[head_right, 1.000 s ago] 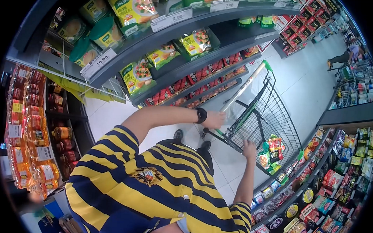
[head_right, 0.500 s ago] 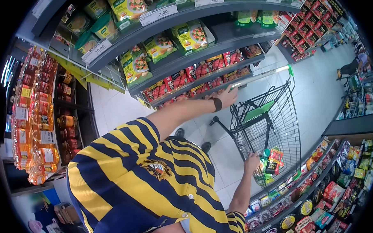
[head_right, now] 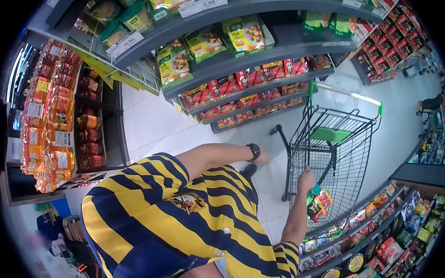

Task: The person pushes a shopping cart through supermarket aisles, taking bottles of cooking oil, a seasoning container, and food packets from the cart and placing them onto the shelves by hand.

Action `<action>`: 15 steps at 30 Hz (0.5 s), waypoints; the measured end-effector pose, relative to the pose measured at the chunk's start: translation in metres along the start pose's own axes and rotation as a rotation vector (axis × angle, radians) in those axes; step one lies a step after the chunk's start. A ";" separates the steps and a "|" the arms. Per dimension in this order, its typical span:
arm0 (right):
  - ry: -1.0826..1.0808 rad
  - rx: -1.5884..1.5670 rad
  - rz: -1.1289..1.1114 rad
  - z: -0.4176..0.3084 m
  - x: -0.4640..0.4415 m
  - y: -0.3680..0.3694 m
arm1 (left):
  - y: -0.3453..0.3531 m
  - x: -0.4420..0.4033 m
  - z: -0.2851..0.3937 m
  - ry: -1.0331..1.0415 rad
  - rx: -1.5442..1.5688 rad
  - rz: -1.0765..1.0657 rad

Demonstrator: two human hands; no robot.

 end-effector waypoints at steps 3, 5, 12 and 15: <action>0.055 -0.074 -0.049 -0.020 -0.019 -0.015 | -0.013 0.043 -0.006 -0.038 0.012 0.014; 0.063 -0.136 -0.057 -0.027 -0.042 -0.012 | -0.001 0.042 -0.013 -0.049 -0.010 -0.003; 0.038 -0.351 -0.103 -0.046 -0.047 0.002 | -0.008 0.054 0.002 -0.018 0.128 0.031; -0.047 -0.309 -0.055 -0.025 -0.002 0.013 | 0.000 0.046 0.011 0.014 0.089 0.001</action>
Point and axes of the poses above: each hand's wrist, its own x-axis away from the middle knuckle, its own y-axis out of the palm, z = x × y, the point moved 2 cm from there along -x, towards the middle knuckle, and after that the axes turned 5 degrees about -y, right-handed, at the moved point
